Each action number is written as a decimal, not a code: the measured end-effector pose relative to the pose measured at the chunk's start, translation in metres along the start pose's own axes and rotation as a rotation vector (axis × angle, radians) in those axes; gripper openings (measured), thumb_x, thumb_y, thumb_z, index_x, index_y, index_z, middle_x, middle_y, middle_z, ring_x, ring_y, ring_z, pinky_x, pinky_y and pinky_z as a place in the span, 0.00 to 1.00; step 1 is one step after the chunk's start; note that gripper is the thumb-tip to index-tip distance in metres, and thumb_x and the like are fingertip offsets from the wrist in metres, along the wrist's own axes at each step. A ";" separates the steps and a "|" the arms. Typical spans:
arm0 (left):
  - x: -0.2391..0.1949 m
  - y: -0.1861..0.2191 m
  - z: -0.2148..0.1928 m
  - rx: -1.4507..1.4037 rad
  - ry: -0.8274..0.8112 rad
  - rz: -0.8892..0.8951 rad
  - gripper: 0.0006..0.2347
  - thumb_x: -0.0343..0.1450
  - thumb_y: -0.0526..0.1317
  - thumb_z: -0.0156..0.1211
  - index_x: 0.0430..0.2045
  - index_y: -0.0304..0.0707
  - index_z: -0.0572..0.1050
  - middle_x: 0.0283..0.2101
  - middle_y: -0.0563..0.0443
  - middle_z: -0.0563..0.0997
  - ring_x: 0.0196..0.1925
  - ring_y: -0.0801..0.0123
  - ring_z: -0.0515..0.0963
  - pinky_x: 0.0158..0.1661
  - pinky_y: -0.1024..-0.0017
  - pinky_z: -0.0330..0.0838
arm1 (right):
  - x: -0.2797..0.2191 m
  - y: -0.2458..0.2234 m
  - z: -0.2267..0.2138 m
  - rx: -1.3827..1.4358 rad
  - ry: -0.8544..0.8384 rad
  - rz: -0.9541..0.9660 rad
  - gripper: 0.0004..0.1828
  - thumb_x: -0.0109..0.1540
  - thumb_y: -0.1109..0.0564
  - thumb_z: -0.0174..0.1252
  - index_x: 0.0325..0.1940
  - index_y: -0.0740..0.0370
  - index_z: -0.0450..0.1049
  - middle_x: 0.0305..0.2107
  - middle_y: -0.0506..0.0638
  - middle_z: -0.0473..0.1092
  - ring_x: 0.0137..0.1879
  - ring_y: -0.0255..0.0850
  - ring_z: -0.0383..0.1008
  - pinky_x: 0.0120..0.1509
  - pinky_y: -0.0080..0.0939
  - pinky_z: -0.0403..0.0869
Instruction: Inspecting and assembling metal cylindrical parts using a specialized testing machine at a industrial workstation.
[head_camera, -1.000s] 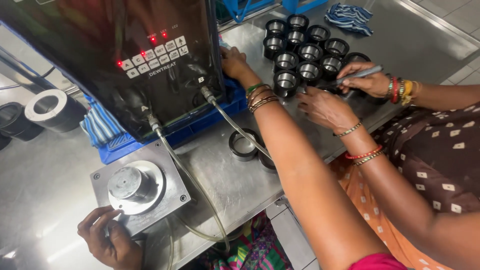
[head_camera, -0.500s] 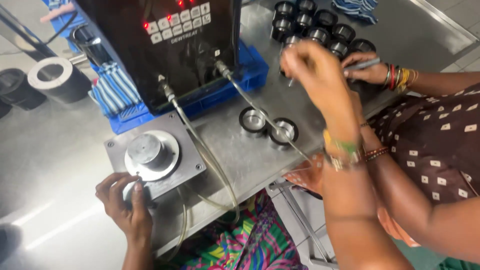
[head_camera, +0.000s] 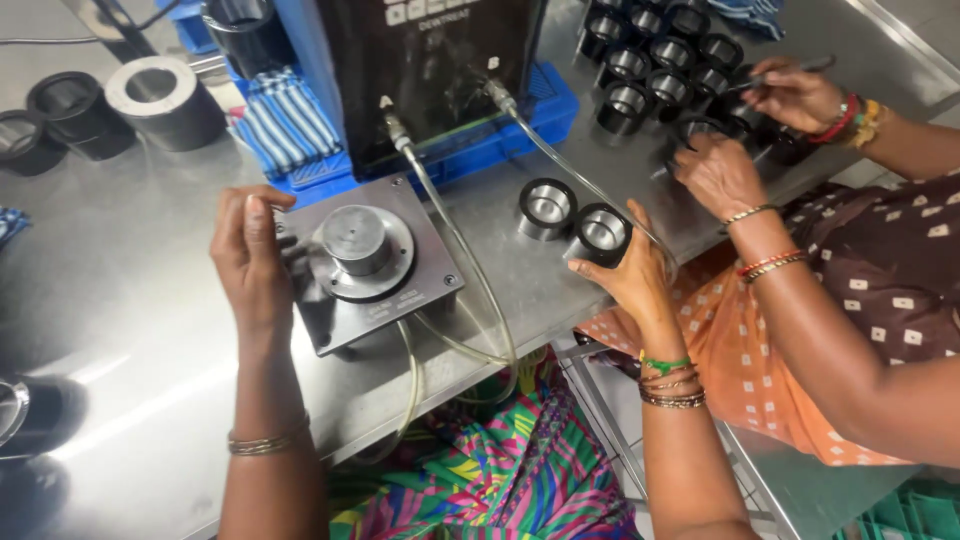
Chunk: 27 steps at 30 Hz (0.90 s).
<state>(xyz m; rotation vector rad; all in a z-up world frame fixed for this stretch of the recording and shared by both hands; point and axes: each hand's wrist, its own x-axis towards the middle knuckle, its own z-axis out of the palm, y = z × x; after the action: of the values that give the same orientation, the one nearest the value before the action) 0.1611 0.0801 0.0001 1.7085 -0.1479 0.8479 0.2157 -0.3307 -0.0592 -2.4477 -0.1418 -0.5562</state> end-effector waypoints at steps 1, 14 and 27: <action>-0.001 -0.004 -0.001 0.003 0.006 0.001 0.16 0.85 0.44 0.45 0.40 0.29 0.75 0.42 0.49 0.73 0.43 0.72 0.69 0.48 0.73 0.63 | 0.005 -0.009 -0.001 0.002 -0.002 -0.006 0.59 0.44 0.44 0.80 0.72 0.63 0.56 0.56 0.66 0.69 0.64 0.60 0.68 0.66 0.55 0.68; -0.012 -0.028 -0.002 -0.252 0.190 -0.218 0.13 0.83 0.44 0.48 0.36 0.33 0.73 0.36 0.53 0.75 0.41 0.73 0.74 0.49 0.72 0.69 | 0.012 0.013 0.019 -0.019 -0.021 0.113 0.67 0.36 0.42 0.84 0.72 0.60 0.56 0.58 0.58 0.69 0.65 0.60 0.64 0.66 0.58 0.66; -0.015 -0.032 0.006 -0.076 0.163 -0.128 0.11 0.83 0.39 0.51 0.37 0.29 0.74 0.38 0.53 0.75 0.41 0.75 0.73 0.46 0.75 0.69 | -0.011 -0.006 0.023 -0.053 0.007 0.035 0.46 0.38 0.46 0.85 0.54 0.61 0.70 0.51 0.53 0.73 0.58 0.46 0.74 0.65 0.57 0.66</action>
<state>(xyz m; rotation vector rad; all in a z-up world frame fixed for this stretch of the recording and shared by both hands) 0.1689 0.0800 -0.0347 1.5536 0.0391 0.8710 0.2130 -0.3123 -0.0771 -2.4942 -0.0818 -0.5591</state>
